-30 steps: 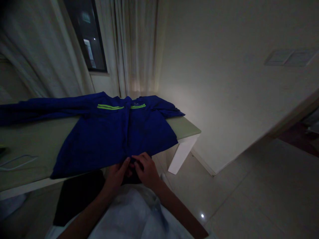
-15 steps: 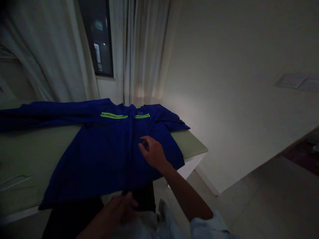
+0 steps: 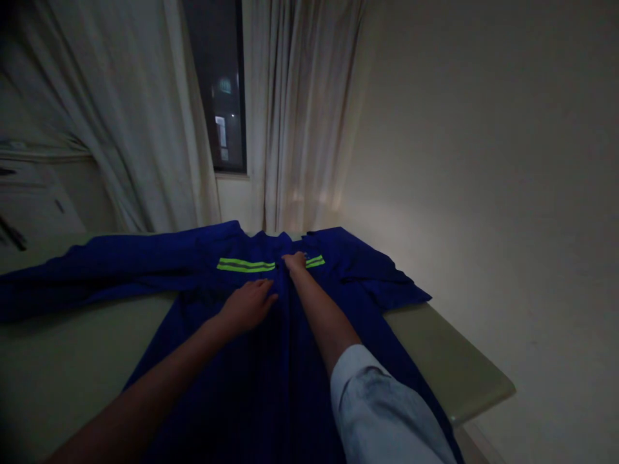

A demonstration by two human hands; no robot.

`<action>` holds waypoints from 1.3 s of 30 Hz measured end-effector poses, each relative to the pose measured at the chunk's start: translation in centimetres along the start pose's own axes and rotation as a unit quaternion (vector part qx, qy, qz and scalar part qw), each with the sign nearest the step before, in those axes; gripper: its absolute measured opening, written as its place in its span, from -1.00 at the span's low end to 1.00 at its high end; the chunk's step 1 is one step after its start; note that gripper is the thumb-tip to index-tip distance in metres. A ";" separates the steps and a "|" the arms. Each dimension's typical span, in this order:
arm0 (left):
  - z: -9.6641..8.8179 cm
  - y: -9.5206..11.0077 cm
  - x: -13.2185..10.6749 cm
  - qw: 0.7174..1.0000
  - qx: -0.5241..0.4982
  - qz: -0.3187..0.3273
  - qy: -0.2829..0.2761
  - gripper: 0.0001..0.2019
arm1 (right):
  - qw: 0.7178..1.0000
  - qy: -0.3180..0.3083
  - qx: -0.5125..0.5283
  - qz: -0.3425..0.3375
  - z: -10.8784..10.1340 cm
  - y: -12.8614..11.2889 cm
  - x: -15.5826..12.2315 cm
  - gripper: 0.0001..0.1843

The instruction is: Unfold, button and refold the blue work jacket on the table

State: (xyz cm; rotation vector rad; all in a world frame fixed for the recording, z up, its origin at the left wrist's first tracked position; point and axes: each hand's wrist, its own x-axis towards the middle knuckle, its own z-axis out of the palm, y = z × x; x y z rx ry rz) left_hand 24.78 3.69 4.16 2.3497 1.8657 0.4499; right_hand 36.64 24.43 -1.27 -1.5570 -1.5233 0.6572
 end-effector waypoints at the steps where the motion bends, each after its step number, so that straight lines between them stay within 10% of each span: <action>1: 1.1 -1.4 1.4 1.000 0.015 -0.015 0.012 -0.51 | 1.000 0.003 -0.013 0.000 1.0 0.1 0.6 -0.82; 10: 8.2 -9.6 2.0 0.997 0.062 -0.043 0.016 -0.36 | 0.981 -0.053 -0.120 -0.144 5.6 1.6 1.9 -0.67; 39: 8.4 -9.4 1.9 0.997 0.064 -0.039 0.032 -0.36 | 0.935 -0.080 -0.261 -0.225 6.1 2.0 0.9 -0.63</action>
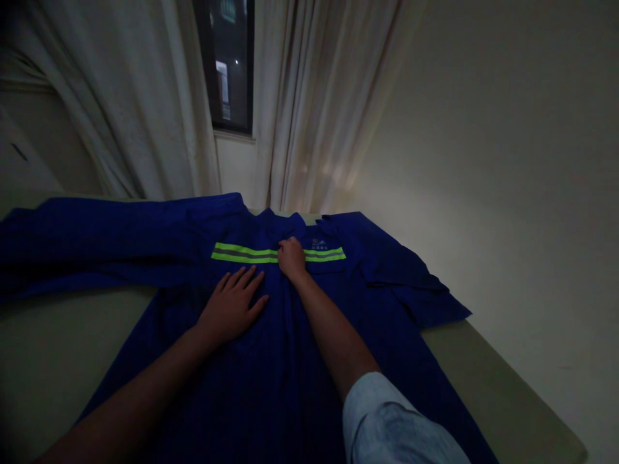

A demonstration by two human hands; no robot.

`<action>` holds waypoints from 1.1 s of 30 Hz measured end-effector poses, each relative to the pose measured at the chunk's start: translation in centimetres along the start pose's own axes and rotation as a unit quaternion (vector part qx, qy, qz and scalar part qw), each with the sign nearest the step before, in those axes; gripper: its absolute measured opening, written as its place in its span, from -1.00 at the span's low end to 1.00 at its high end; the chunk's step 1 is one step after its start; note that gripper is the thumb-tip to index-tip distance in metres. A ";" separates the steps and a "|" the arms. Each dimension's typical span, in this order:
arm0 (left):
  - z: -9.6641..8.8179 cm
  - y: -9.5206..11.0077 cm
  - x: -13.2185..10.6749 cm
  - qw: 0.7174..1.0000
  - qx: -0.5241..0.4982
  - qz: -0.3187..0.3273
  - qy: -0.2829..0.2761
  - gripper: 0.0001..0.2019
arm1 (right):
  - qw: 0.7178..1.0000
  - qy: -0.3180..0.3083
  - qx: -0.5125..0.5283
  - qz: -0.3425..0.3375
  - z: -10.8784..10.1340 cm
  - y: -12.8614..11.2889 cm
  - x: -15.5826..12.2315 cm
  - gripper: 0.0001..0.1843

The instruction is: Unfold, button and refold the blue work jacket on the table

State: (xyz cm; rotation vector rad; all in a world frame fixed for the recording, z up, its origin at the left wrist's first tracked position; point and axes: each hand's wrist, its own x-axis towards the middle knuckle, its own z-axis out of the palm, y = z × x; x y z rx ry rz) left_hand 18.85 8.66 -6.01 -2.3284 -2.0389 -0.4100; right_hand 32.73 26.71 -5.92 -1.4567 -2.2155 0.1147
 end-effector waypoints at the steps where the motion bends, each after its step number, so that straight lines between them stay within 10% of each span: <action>1: 0.0 0.0 0.0 1.000 0.000 -0.001 0.000 -0.36 | 1.000 -0.003 -0.002 -0.003 -0.1 -0.1 0.0 -0.63; 33: 0.4 -0.2 0.1 1.000 -0.006 0.000 -0.002 -0.35 | 0.990 0.002 0.127 0.068 0.8 2.9 1.4 -0.59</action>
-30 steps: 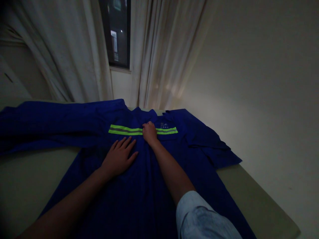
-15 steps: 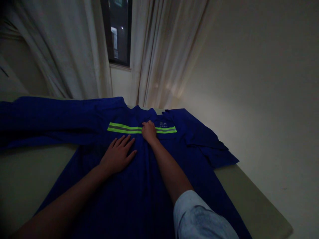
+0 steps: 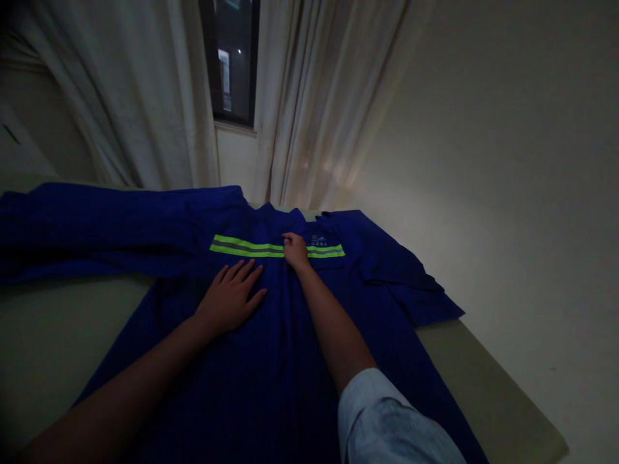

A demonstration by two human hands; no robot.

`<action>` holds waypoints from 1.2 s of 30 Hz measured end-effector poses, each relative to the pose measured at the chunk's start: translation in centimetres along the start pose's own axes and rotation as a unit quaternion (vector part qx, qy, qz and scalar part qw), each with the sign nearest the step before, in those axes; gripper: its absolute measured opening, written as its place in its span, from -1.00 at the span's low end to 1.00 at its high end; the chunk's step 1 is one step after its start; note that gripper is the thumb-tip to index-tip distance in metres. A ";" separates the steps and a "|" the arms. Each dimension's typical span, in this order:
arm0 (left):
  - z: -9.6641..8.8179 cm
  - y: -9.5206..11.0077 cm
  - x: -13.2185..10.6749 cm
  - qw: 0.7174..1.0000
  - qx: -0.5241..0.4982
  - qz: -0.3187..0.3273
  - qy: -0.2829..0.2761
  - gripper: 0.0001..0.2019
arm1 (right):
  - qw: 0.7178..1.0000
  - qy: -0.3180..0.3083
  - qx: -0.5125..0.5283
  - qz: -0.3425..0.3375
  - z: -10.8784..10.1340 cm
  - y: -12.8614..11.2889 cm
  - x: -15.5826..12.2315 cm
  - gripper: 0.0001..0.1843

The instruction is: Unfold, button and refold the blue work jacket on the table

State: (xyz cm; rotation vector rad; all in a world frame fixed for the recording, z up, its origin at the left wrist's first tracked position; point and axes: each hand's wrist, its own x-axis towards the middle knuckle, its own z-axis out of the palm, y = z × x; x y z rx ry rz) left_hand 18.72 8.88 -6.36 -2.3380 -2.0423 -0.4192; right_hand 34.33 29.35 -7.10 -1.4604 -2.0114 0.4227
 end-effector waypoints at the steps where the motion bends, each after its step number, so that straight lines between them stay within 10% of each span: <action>1: 0.1 0.0 0.0 1.000 -0.004 0.000 0.001 -0.35 | 1.000 0.001 0.002 0.003 0.1 0.0 0.1 -0.58; 36: 0.0 0.3 -0.1 1.000 0.010 -0.002 0.003 -0.34 | 0.991 -0.013 -0.122 -0.053 0.1 -2.3 -1.1 -0.60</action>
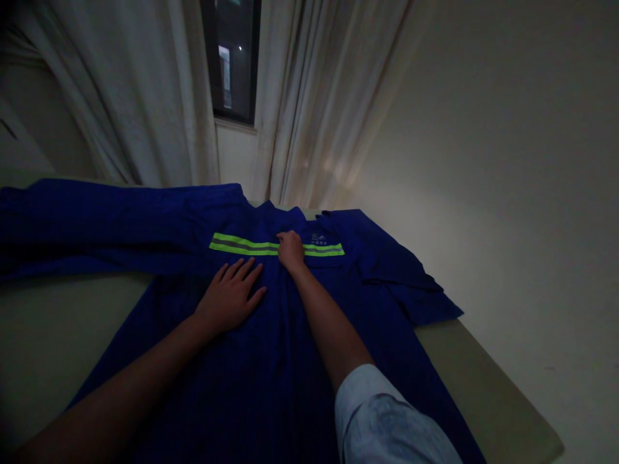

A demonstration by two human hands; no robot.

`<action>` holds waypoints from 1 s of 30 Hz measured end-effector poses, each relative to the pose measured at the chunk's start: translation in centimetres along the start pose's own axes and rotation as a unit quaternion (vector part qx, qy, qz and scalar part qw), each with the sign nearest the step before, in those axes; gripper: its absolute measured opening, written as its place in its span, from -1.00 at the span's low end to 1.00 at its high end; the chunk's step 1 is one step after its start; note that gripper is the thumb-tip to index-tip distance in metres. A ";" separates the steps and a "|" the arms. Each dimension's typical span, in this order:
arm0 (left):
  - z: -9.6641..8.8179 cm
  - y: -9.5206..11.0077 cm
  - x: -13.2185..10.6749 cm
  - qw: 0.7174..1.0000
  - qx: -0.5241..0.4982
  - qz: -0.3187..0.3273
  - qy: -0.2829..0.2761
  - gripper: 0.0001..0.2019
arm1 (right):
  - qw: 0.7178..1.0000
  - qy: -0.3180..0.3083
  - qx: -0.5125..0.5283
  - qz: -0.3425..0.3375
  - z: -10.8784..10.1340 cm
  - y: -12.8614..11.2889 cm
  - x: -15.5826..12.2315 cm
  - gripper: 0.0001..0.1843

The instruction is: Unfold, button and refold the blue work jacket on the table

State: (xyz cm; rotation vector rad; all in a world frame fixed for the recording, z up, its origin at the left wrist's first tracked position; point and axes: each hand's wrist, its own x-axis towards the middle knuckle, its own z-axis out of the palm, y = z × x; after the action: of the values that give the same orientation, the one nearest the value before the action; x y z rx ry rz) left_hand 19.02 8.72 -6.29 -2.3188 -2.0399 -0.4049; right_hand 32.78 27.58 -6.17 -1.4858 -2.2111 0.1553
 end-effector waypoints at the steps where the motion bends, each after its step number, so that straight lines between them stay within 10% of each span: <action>1: 0.0 0.0 0.0 1.000 0.001 0.001 0.001 -0.34 | 1.000 -0.003 -0.004 -0.002 0.0 0.0 0.0 -0.60; 22: 0.1 -0.1 0.0 0.999 -0.031 0.003 0.011 -0.37 | 0.997 -0.038 -0.068 -0.018 -0.5 -0.7 0.1 -0.63; 30: 0.0 0.0 0.1 0.999 -0.047 -0.004 0.024 -0.38 | 0.993 0.047 0.060 0.087 -3.2 2.2 7.1 -0.27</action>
State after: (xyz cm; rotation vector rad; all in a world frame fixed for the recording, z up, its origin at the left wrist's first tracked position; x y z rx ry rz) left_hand 19.07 8.79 -6.27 -2.3284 -2.0512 -0.5645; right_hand 33.85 34.34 -1.84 -1.5845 -1.9628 0.2652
